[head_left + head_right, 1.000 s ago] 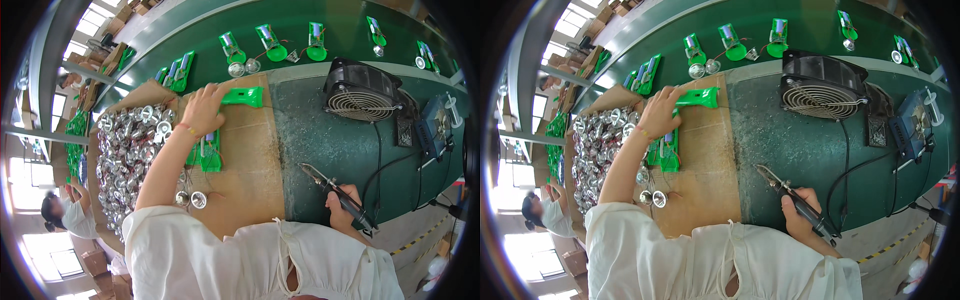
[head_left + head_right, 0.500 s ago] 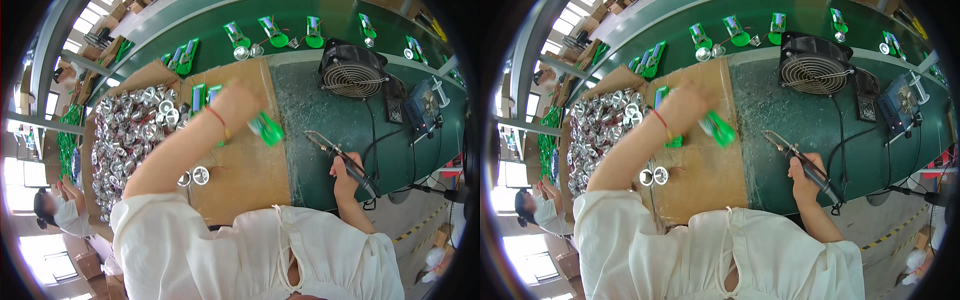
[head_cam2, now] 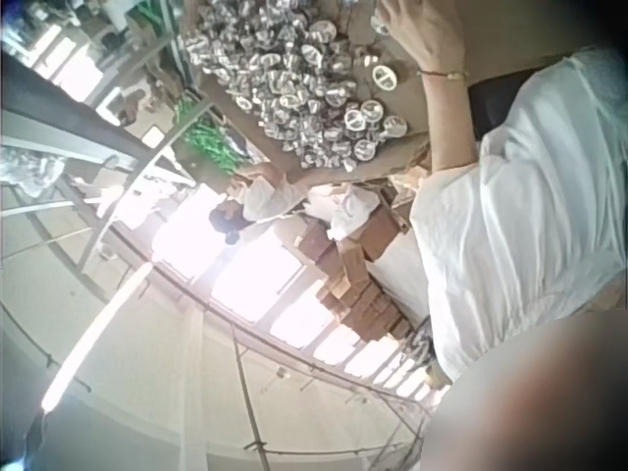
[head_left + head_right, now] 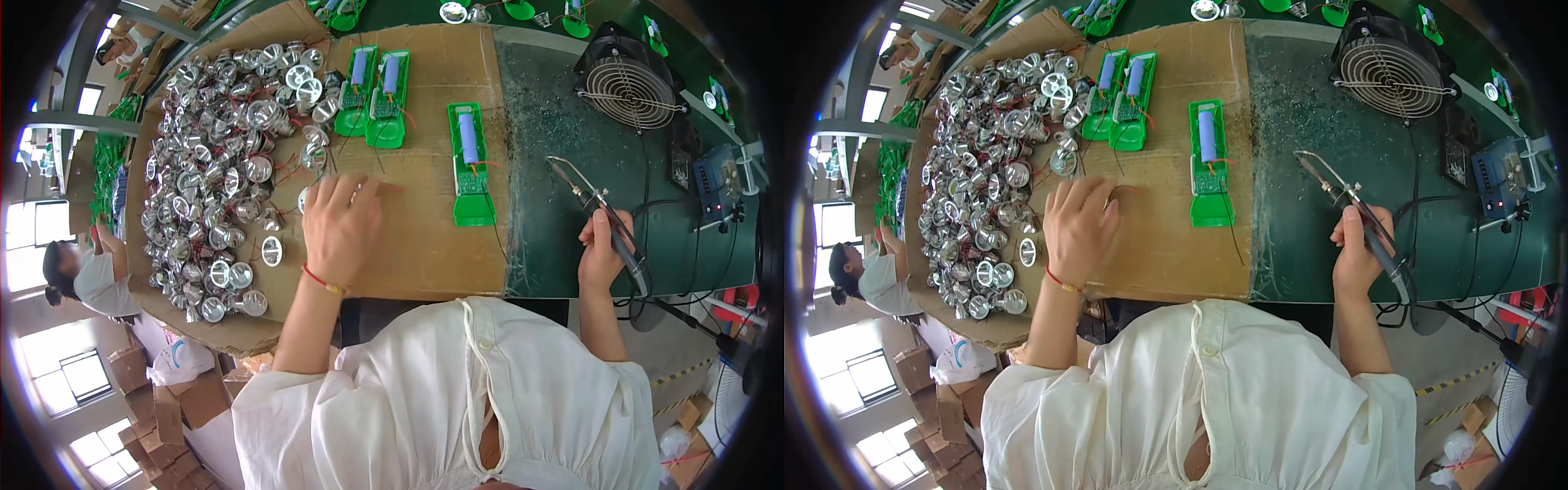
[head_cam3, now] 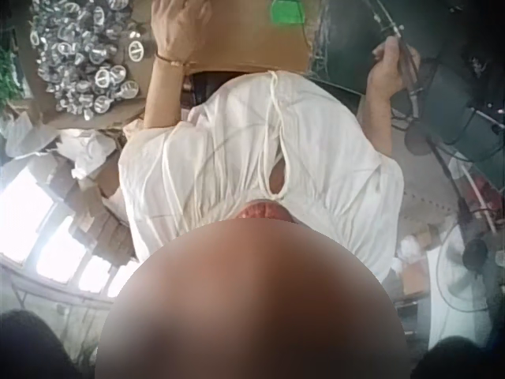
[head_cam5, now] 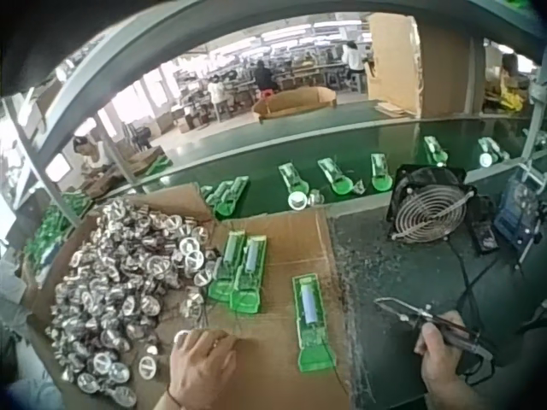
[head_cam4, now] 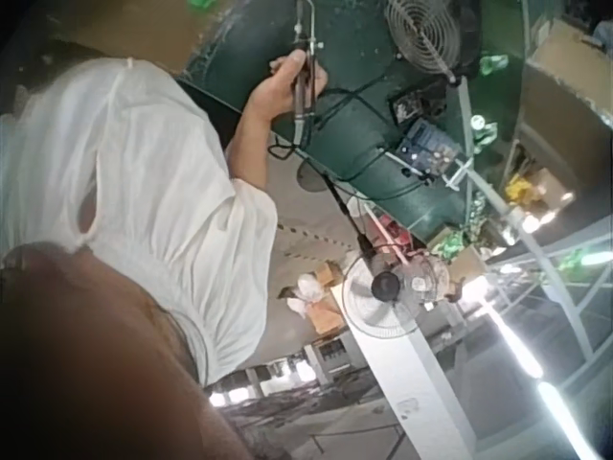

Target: Soldering wires to LED circuit boards and assembling them into flashlight housings with reflectors.

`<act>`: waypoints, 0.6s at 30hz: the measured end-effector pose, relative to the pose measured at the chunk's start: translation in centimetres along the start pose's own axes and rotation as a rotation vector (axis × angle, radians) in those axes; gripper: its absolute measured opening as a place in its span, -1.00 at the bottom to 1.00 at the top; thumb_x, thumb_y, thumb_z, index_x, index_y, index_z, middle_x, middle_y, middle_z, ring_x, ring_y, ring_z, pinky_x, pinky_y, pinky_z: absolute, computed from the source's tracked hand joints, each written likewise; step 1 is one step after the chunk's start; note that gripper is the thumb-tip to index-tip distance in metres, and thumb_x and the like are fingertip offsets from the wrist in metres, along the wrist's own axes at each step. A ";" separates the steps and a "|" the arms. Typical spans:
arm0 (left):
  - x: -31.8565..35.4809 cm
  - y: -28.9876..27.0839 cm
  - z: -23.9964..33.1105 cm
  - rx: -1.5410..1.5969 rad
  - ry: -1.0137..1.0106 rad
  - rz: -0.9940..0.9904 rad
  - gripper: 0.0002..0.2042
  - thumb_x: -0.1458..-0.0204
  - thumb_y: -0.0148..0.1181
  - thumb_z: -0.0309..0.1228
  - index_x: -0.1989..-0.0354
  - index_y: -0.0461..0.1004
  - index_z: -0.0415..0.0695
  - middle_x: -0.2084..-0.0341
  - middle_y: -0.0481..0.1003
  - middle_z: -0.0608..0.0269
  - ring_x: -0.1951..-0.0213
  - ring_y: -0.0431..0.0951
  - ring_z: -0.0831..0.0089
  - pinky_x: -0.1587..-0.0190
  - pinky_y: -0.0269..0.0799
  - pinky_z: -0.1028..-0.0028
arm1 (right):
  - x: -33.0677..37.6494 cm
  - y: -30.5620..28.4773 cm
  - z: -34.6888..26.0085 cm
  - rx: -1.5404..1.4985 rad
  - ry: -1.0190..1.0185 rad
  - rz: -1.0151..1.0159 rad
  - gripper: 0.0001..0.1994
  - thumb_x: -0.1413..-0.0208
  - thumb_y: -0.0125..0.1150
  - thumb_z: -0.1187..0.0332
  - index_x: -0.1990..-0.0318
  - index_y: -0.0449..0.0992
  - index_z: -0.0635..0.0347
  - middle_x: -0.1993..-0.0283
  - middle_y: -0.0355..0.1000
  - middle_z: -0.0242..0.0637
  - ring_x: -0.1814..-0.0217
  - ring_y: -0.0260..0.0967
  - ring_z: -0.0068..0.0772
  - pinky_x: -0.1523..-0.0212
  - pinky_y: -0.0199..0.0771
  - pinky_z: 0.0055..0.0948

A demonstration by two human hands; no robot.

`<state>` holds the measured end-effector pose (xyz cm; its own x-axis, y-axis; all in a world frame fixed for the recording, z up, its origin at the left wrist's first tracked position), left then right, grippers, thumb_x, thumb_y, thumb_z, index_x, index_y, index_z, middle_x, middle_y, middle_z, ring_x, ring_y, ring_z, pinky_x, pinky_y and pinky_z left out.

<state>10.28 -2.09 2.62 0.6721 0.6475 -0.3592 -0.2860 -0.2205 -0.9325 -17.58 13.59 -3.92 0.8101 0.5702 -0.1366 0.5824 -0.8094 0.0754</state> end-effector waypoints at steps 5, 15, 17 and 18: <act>0.2 3.4 0.5 -0.240 0.152 -0.043 -0.89 0.23 0.02 -0.42 0.47 0.43 -0.04 0.51 0.40 0.35 0.34 0.38 0.44 0.17 0.24 0.40 | 0.7 0.4 -0.6 -0.007 -0.005 -0.004 -0.86 0.00 0.09 0.43 0.39 0.30 0.32 0.66 0.26 -0.35 0.68 0.17 -0.65 0.66 0.10 -0.71; 1.0 3.0 0.7 -0.230 0.065 -0.090 -0.88 0.22 0.03 -0.47 0.45 0.42 -0.09 0.41 0.43 0.36 0.18 0.40 0.50 0.06 0.19 0.32 | 2.7 0.2 -2.0 -0.041 0.014 -0.104 -0.84 0.00 0.08 0.44 0.37 0.29 0.35 0.64 0.27 -0.32 0.69 0.17 -0.62 0.66 0.14 -0.69; 1.2 2.3 1.0 -0.200 0.057 -0.073 -0.89 0.22 0.03 -0.47 0.45 0.42 -0.08 0.41 0.43 0.36 0.18 0.40 0.50 0.04 0.18 0.30 | 2.8 0.4 -2.2 -0.056 0.014 -0.123 -0.84 0.01 0.09 0.44 0.36 0.29 0.36 0.62 0.27 -0.31 0.69 0.18 -0.62 0.66 0.16 -0.68; 1.2 2.2 1.0 -0.164 0.057 -0.058 -0.89 0.22 0.03 -0.47 0.45 0.42 -0.08 0.41 0.43 0.37 0.18 0.40 0.50 0.03 0.17 0.28 | 3.0 0.5 -2.2 -0.067 0.016 -0.133 -0.84 0.02 0.09 0.45 0.36 0.29 0.37 0.61 0.27 -0.30 0.69 0.18 -0.61 0.67 0.18 -0.68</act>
<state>9.78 -1.06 0.17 0.7234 0.6208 -0.3021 -0.1338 -0.3032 -0.9435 -14.69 15.20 -2.09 0.7262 0.6742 -0.1344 0.6874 -0.7157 0.1235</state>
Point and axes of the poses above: each hand's wrist, its own x-axis away from the middle knuckle, its own y-axis out of the palm, z = x × y, the point moved 2 cm from there along -x, towards the middle knuckle
